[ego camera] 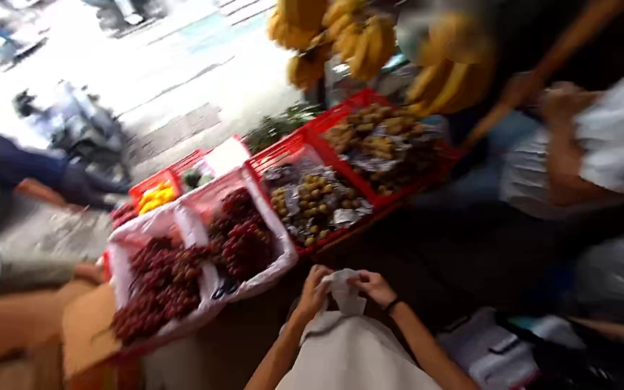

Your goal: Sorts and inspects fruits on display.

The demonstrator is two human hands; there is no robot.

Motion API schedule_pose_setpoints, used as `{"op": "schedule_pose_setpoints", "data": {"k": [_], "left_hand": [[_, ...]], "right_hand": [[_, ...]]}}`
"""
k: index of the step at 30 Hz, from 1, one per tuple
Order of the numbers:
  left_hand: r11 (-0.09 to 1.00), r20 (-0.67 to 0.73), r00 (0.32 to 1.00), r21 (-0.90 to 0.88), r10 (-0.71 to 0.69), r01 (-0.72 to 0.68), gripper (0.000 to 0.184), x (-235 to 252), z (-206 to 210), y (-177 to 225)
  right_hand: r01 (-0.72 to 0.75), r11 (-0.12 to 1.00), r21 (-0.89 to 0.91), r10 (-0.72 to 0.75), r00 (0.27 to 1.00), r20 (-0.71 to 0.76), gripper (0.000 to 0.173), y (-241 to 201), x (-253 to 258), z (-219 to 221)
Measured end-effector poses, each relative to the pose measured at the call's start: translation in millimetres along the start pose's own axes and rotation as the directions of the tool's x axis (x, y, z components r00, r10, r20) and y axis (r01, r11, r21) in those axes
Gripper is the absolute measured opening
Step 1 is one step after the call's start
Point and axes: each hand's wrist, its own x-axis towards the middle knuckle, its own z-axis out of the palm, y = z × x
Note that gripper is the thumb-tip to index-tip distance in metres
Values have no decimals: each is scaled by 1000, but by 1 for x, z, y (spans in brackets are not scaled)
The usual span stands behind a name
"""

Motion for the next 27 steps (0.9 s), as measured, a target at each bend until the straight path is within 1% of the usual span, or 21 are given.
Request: {"op": "schedule_pose_setpoints", "data": {"k": [1,2,4,6,8,9,10,11,12,13,14,15,16,17,18,19,20,22,23,25,27], "left_hand": [[970,54,998,-239,-35,47,32,10,11,4],[891,94,990,-434,-103,134,36,15,21,10],[700,98,967,-673,-236,239,35,19,32,21],[597,-13,951,-780,-310,184,31,22,34,25],[548,-185,910,-835,-371,54,30,23,32,27],[555,-274,883,-832,-382,-18,33,24,29,28],[606,-361,860,-792,-361,-78,35,25,24,28],[721,-453,839,-685,-303,-110,38,25,19,28],[858,-541,815,-500,-206,-116,41,24,11,25],[962,-625,777,-246,-68,-114,42,23,-2,20],[996,-678,731,19,80,-92,39,21,-17,15],[966,-694,686,255,216,-45,34,19,-32,11],[899,-692,646,436,321,21,28,18,-47,6],[815,-681,613,570,400,102,23,19,-59,-2],[723,-662,605,662,442,197,20,24,-67,-12],[638,-644,628,714,436,289,20,27,-73,-22],[583,-632,681,728,370,360,19,29,-74,-29],[550,-588,803,704,99,449,21,32,-80,-25],[575,-550,832,659,-72,485,26,36,-84,-19],[612,-462,830,571,-313,548,42,43,-90,-10],[591,-349,797,538,-493,601,64,57,-97,-8]], "right_hand": [[2,999,44,-4,999,51,29,0,0,-5],[-6,994,112,-7,994,111,26,-3,-2,-5],[-15,982,190,-26,978,208,22,-11,-6,1],[21,992,122,-46,977,207,26,-22,0,6],[126,992,1,-125,981,149,27,-34,5,12],[203,978,-41,-195,970,144,26,-39,10,16],[278,959,-64,-265,951,158,25,-45,15,18],[349,935,-64,-331,923,197,24,-52,18,19],[419,906,-58,-393,884,253,24,-59,23,18],[480,874,-75,-438,845,306,25,-67,29,17],[529,841,-116,-465,815,345,26,-77,35,16],[563,809,-170,-477,797,369,27,-86,41,13],[581,783,-223,-483,793,373,27,-96,47,10],[583,768,-264,-483,799,359,27,-105,55,5],[568,769,-294,-472,814,337,28,-114,65,0],[545,774,-323,-459,833,307,29,-122,75,-6],[522,775,-356,-445,851,278,30,-128,84,-12],[486,759,-434,-433,874,221,31,-144,102,-27],[464,752,-468,-434,883,177,30,-150,108,-37],[371,748,-551,-426,904,31,27,-155,112,-62],[209,726,-654,-404,901,-160,25,-159,115,-94]]}}
